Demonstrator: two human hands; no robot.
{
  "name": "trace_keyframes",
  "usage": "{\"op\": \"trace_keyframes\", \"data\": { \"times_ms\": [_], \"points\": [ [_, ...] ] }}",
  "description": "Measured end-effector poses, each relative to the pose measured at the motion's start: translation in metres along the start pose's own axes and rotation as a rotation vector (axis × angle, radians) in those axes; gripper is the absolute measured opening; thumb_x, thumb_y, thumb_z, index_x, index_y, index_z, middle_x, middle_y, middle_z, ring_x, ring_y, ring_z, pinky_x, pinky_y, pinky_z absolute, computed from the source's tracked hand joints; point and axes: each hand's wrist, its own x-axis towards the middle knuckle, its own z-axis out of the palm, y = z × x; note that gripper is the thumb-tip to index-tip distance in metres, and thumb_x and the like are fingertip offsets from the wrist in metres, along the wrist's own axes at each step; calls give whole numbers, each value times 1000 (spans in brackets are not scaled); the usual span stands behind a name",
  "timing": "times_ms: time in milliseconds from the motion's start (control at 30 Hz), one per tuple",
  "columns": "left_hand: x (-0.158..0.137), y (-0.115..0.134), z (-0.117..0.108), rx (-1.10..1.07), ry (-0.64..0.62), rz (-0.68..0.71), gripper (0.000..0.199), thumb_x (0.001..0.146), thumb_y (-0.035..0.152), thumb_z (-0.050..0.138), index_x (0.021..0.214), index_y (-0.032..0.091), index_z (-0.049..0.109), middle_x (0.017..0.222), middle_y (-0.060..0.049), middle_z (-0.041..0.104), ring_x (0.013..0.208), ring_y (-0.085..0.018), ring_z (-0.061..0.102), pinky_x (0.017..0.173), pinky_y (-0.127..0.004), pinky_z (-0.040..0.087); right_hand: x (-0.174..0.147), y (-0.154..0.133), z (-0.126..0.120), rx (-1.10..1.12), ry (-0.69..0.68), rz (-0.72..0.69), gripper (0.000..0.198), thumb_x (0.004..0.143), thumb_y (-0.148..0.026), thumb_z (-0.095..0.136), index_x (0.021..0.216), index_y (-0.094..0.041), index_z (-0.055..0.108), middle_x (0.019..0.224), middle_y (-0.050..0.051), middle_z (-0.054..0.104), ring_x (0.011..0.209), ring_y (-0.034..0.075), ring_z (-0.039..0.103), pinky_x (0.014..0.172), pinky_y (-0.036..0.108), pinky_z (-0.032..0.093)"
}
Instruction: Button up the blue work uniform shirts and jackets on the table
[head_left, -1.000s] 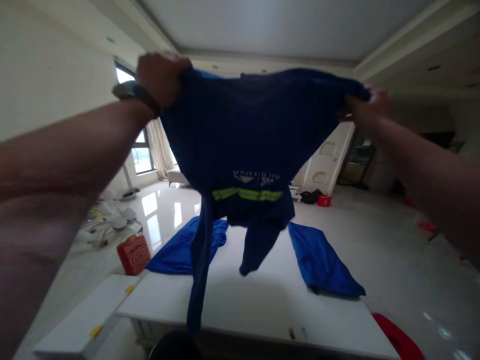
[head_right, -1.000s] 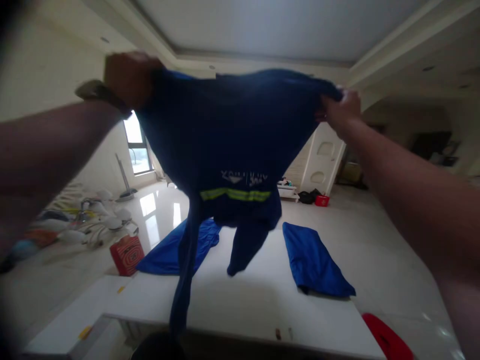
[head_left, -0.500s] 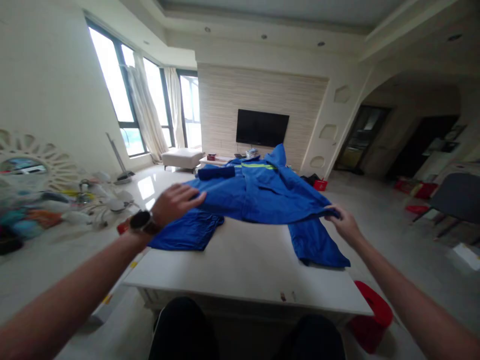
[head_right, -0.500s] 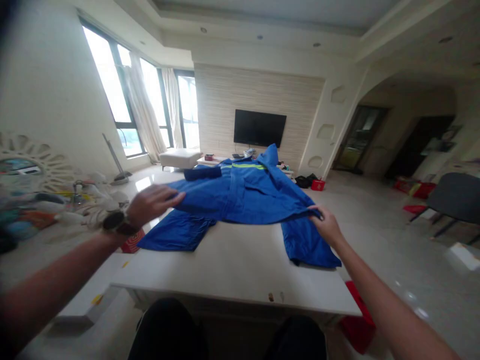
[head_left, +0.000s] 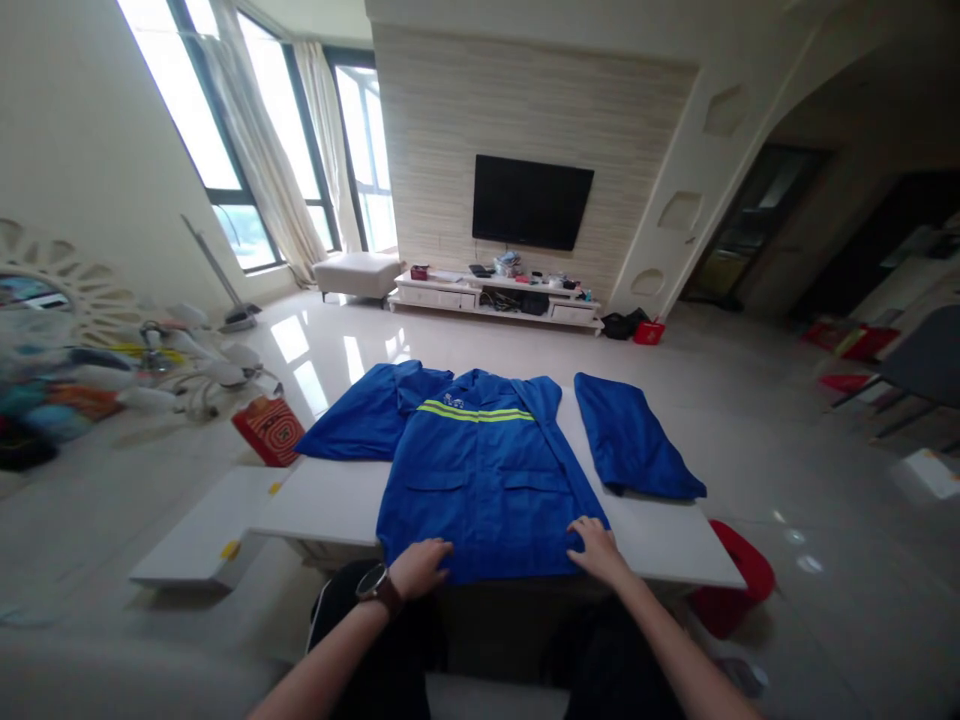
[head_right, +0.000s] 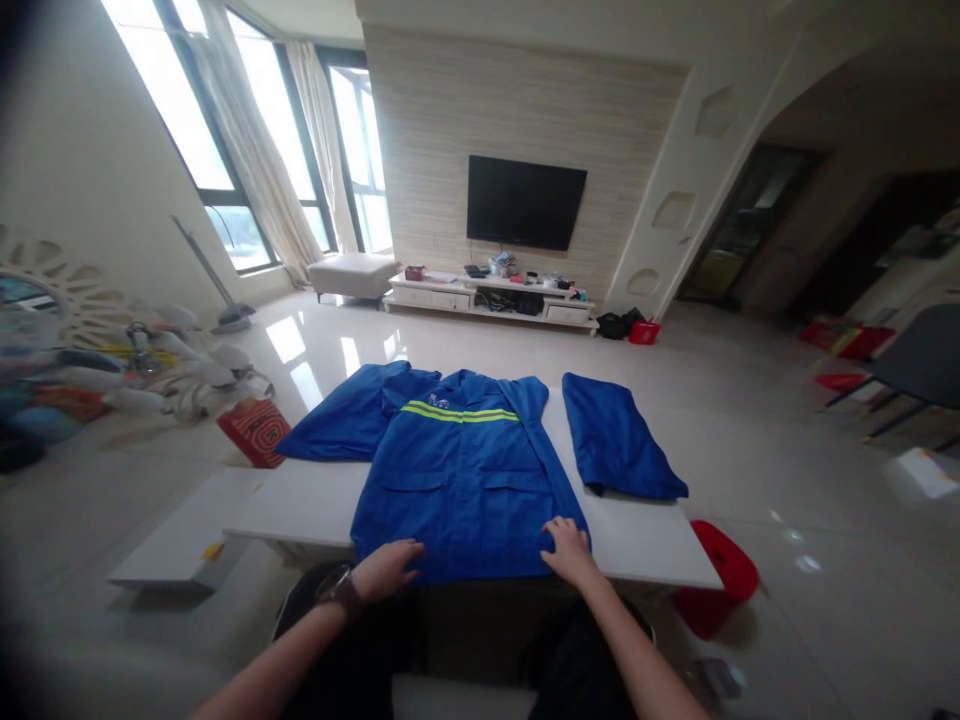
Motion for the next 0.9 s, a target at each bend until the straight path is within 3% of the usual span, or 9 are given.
{"op": "trace_keyframes", "data": {
  "times_ms": [67,167,233,300,400,500,667,800,900],
  "points": [
    [12,19,0,-109,-35,44,29,84,26,58,110,22,71,114,-9,74,106,-26,69,92,-34,50,10,-36,12,34,-93,-174,33,74,-30,68,107,-31,66,117,6,66,120,35,58,100,49,44],
    [26,48,-3,-234,-188,49,20,87,32,56,85,19,71,89,-7,76,83,-22,71,74,-29,50,23,-87,42,-1,-179,-370,49,69,-31,79,116,-33,63,125,6,63,123,35,56,100,50,44],
    [29,65,-7,-287,-254,2,28,89,35,54,70,18,65,74,-7,72,69,-20,68,65,-28,47,29,-113,64,-87,-225,-424,63,64,-32,85,122,-34,61,132,8,60,124,37,54,98,51,46],
    [25,79,-9,-340,-234,-26,32,90,37,53,66,17,62,69,-7,70,65,-19,65,62,-28,45,34,-129,78,-171,-238,-436,63,68,-26,82,127,-31,60,135,10,59,125,37,53,95,49,47],
    [11,90,-1,-477,-175,-37,35,91,44,52,70,17,63,70,-6,70,66,-18,64,63,-28,44,42,-134,79,-194,-221,-454,45,79,-12,64,123,-24,64,124,11,66,120,30,58,93,39,47],
    [-1,86,23,-730,-161,-100,39,89,53,55,81,16,64,73,-5,70,64,-16,63,61,-27,43,52,-125,65,-118,-257,-495,33,85,-12,58,114,-23,70,113,8,71,110,25,63,89,32,47],
    [5,73,58,-1270,24,-382,58,78,67,68,103,15,61,93,-8,72,67,-15,65,65,-26,45,68,-116,39,-6,-242,-512,19,91,-23,61,103,-26,76,104,6,76,102,23,69,84,28,46],
    [36,80,44,-1744,101,-510,55,85,63,65,113,16,58,115,-12,69,79,-17,70,72,-31,54,77,-117,23,70,-130,-458,20,94,-25,58,101,-24,76,102,8,78,100,24,72,83,29,45],
    [76,89,15,-1907,272,-549,37,92,49,65,111,18,60,110,-10,71,88,-19,71,78,-32,58,83,-114,14,176,-46,-412,23,95,-29,58,110,-25,75,106,8,78,103,25,72,85,29,47]
  ]
}}
